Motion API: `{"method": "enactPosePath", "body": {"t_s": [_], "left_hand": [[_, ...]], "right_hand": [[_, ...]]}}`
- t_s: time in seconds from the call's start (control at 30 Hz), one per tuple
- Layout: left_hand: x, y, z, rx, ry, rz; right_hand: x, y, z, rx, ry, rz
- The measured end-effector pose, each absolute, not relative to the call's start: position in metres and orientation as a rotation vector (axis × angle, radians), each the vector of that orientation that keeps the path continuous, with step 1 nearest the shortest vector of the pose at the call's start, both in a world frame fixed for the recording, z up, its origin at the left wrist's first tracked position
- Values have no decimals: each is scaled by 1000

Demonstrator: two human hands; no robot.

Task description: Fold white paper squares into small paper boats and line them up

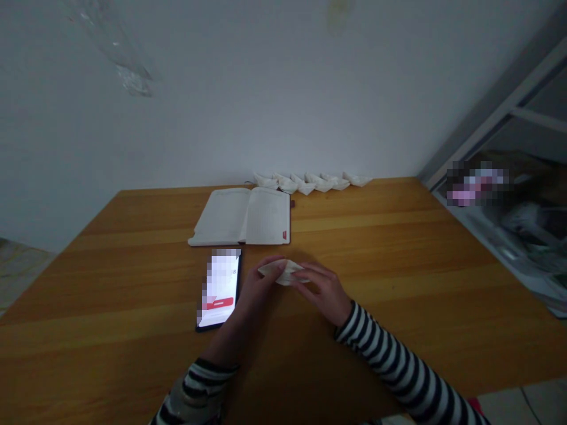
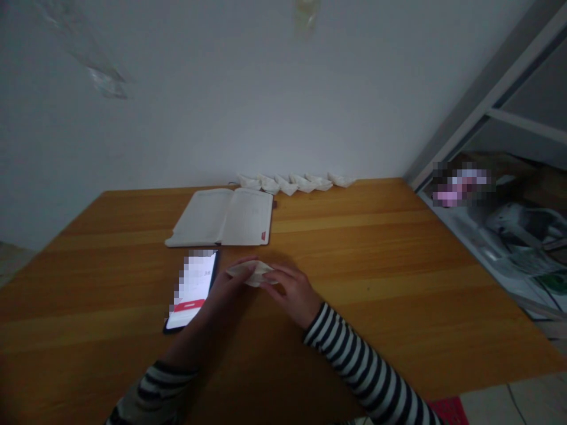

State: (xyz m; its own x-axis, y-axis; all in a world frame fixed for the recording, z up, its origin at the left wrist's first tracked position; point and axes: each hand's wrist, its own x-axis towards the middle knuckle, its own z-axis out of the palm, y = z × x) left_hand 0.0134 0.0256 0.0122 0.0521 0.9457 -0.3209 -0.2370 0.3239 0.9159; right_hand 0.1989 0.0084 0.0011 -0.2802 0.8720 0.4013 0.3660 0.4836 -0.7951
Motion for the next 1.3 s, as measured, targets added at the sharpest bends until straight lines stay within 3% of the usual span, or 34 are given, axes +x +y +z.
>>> {"method": "enactPosePath", "body": {"t_s": [0.23, 0.47, 1.3], "left_hand": [[22, 19, 24, 798, 1152, 1058], [29, 16, 23, 931, 1099, 1057], [33, 13, 26, 813, 1045, 961]], "right_hand": [[184, 10, -4, -892, -1154, 1431], [196, 22, 3, -802, -1032, 1807], [193, 16, 1, -911, -945, 1862]]}}
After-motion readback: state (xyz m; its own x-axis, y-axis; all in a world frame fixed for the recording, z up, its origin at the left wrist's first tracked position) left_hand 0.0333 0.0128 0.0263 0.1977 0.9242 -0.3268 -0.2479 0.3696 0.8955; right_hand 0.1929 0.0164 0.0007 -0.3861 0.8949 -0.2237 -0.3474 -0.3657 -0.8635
